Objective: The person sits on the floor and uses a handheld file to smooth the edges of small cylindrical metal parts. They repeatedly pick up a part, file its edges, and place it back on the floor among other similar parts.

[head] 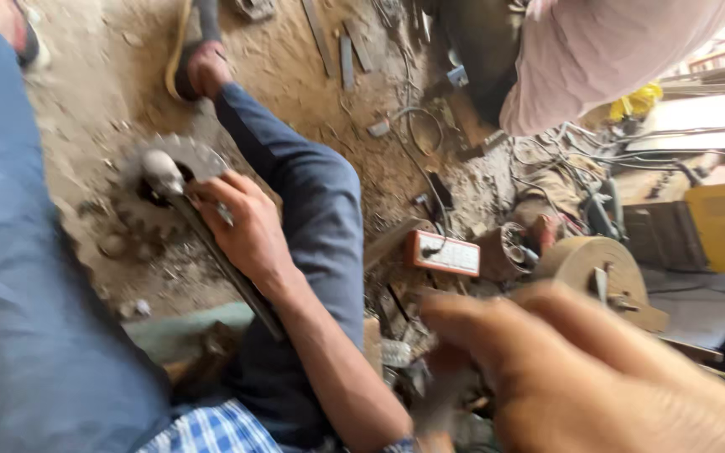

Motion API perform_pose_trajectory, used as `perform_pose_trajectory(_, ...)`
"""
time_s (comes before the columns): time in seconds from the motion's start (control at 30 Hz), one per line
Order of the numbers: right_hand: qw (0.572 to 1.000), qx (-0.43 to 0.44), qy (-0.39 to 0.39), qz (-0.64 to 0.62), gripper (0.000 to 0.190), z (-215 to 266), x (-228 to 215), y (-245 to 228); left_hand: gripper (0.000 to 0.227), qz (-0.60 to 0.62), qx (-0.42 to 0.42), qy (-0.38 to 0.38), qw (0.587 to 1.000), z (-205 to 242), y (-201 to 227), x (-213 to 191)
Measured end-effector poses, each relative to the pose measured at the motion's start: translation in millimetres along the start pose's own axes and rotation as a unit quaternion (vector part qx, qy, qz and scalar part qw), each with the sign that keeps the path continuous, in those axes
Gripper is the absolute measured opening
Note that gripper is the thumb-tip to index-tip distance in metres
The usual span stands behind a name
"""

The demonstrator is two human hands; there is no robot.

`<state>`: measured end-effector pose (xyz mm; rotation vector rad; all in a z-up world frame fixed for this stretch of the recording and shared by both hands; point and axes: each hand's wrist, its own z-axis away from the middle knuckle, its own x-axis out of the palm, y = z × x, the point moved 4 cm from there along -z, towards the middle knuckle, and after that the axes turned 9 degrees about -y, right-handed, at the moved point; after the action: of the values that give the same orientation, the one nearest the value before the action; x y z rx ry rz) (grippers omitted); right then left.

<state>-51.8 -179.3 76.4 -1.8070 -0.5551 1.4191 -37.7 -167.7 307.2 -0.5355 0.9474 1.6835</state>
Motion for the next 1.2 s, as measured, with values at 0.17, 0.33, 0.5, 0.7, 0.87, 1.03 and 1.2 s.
perform_pose_trajectory(0.17,1.000,-0.003,-0.010,0.002,0.020,3.0,-2.8,-2.4,0.035,0.017,-0.043,0.003,0.999,7.4,-0.3,-4.0)
perform_pose_trajectory(0.33,1.000,0.001,-0.009,0.001,0.018,4.1,-5.1,-3.1,0.035,0.018,-0.074,0.021,0.997,13.9,-23.3,-17.9)
perform_pose_trajectory(0.5,0.999,-0.039,0.000,0.012,0.018,-0.4,-3.6,-6.7,0.035,-0.008,-0.097,0.028,0.995,30.0,-46.5,-34.1)
perform_pose_trajectory(0.7,0.999,-0.041,-0.007,0.014,0.016,-1.2,-3.8,-8.8,0.035,0.027,-0.052,0.055,0.997,22.0,-24.0,-25.5)
perform_pose_trajectory(0.87,0.998,-0.054,-0.001,0.025,0.017,-1.7,-1.7,-0.5,0.036,0.056,0.033,0.127,0.990,24.8,-5.9,-7.2)
perform_pose_trajectory(1.03,0.997,-0.070,0.020,-0.015,0.019,-3.4,-2.4,-5.1,0.036,0.117,0.085,0.245,0.959,54.2,1.2,-5.4)
perform_pose_trajectory(1.2,0.995,-0.074,0.027,-0.058,0.028,2.8,-7.7,-17.9,0.048,0.366,0.196,0.415,0.810,49.4,-77.5,102.6)
